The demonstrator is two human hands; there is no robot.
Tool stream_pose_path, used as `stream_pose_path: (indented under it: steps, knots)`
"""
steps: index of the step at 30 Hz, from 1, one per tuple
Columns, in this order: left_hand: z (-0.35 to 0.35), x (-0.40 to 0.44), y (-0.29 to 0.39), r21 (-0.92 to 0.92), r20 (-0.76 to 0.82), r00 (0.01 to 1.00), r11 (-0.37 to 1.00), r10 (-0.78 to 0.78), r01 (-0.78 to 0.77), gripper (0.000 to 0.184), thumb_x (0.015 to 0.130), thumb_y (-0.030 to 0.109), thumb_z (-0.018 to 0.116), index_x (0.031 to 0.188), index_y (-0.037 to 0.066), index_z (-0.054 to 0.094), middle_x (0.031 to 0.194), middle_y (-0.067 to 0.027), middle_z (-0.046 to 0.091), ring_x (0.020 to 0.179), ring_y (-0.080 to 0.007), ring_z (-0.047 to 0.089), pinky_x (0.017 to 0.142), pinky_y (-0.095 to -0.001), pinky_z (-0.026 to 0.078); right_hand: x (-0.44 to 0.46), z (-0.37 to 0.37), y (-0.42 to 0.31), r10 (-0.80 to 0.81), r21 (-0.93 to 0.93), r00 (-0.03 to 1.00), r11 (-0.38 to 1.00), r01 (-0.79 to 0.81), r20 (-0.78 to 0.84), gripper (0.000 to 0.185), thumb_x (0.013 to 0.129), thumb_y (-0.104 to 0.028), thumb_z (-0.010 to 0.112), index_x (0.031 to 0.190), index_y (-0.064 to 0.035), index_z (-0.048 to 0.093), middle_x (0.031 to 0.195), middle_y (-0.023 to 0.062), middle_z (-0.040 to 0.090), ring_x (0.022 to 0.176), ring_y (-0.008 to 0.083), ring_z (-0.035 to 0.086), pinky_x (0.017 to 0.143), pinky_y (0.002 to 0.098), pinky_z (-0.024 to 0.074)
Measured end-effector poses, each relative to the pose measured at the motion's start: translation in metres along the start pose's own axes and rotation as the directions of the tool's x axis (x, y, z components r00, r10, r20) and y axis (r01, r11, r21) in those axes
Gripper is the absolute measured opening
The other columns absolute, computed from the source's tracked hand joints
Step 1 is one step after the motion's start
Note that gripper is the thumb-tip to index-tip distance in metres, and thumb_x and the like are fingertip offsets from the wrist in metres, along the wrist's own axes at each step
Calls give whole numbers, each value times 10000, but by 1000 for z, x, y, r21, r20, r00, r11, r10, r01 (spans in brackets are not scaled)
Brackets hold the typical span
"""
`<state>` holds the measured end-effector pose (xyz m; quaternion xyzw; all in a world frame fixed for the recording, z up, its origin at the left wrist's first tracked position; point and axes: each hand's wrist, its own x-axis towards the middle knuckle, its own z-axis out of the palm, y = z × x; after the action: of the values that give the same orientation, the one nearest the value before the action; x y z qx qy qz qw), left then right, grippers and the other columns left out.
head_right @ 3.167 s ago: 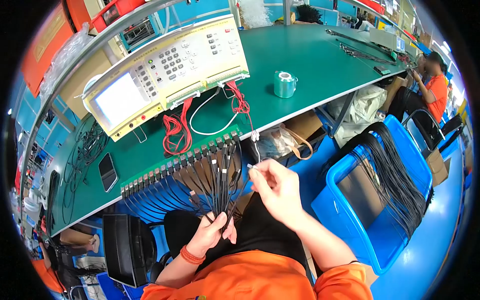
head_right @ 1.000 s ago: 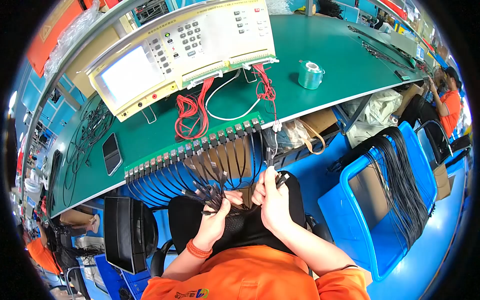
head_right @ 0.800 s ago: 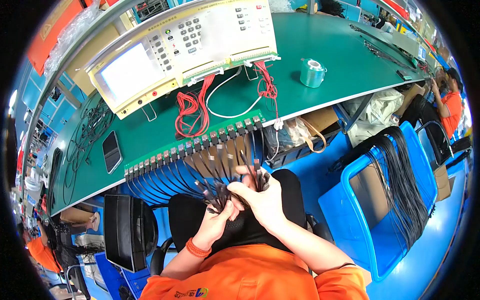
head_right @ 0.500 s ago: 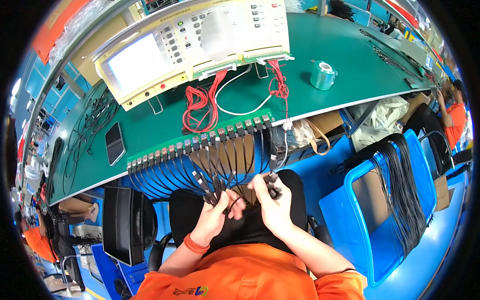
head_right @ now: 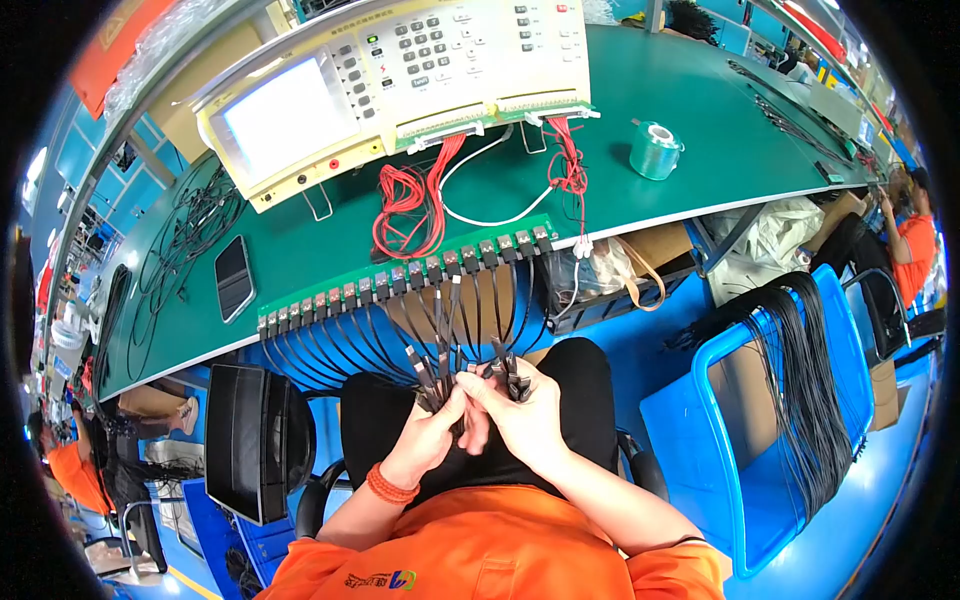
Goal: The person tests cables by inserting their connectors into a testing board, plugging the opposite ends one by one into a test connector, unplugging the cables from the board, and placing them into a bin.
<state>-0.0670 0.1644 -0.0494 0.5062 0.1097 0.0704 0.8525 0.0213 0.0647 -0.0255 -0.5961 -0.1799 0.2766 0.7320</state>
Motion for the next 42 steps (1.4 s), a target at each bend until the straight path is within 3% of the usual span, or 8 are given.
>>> stream_pose_path:
  steps: [11, 14, 15, 18, 25, 29, 35, 42]
  knots:
    - [9, 10, -8, 128, -157, 981, 987, 115, -95, 275, 938, 255, 403, 948, 25, 552, 927, -39, 549, 805, -94, 482, 729, -265, 407, 4, -2, 0, 119, 348, 990, 934, -85, -80, 163, 884, -202, 524, 947, -58, 477, 676, -8, 501, 504, 38, 468, 464, 156, 379]
    - [0, 8, -14, 217, 55, 998, 976, -16, 4, 296, 946, 300, 360, 936, 42, 506, 750, -3, 487, 675, -78, 454, 631, -214, 393, 2, 0, -23, 105, -189, 994, 977, -99, 20, 181, 883, -219, 522, 934, -52, 475, 668, 4, 499, 481, 45, 463, 425, 178, 386]
    - [0, 8, -14, 224, 141, 988, 974, -63, 31, 299, 946, 310, 354, 919, 48, 494, 718, 3, 463, 637, -72, 438, 593, -197, 381, 21, -14, 10, -563, -572, 806, 606, 553, 183, 194, 850, -196, 577, 886, -23, 496, 667, -1, 515, 537, 45, 497, 465, 191, 406]
    - [-3, 3, -7, 123, 229, 961, 984, -153, 128, 403, 948, 363, 286, 889, 12, 474, 647, -16, 447, 524, -83, 408, 487, -208, 362, 10, -12, -23, 63, -158, 991, 986, -44, 121, 310, 815, -178, 624, 1033, -9, 482, 744, 23, 545, 663, 65, 529, 588, 208, 438]
    - [-3, 5, -11, -51, 435, 865, 952, -251, 301, 569, 896, 512, 258, 847, -9, 483, 556, -40, 442, 429, -109, 413, 406, -229, 383, 1, -12, -33, 291, -59, 942, 957, -285, 166, 322, 809, -198, 636, 1028, 8, 523, 723, 5, 574, 612, 56, 524, 565, 183, 435]
    - [-1, 5, -14, 28, 268, 946, 983, -181, 180, 480, 920, 453, 281, 891, 23, 490, 612, -74, 528, 438, -125, 478, 411, -226, 399, 0, -12, -12, -196, -328, 976, 920, 216, 93, 229, 817, -153, 617, 942, 25, 545, 649, 51, 595, 430, 96, 537, 399, 209, 435]
    - [15, 6, -12, 293, -184, 974, 953, 131, -73, 307, 950, 276, 361, 814, 46, 512, 692, -40, 520, 642, -85, 495, 605, -223, 412, -8, -6, -24, 29, -127, 995, 991, -42, -99, 129, 825, -106, 583, 864, 16, 562, 628, 24, 565, 489, 43, 524, 406, 164, 397]
    - [-1, 7, -14, 360, -67, 977, 918, 203, -167, 365, 941, 278, 388, 669, 38, 434, 625, -12, 447, 589, -97, 420, 556, -232, 348, 7, -23, -7, -127, -36, 961, 992, 122, -247, 99, 845, -110, 587, 806, -50, 518, 691, -73, 450, 614, -2, 374, 559, 167, 323]
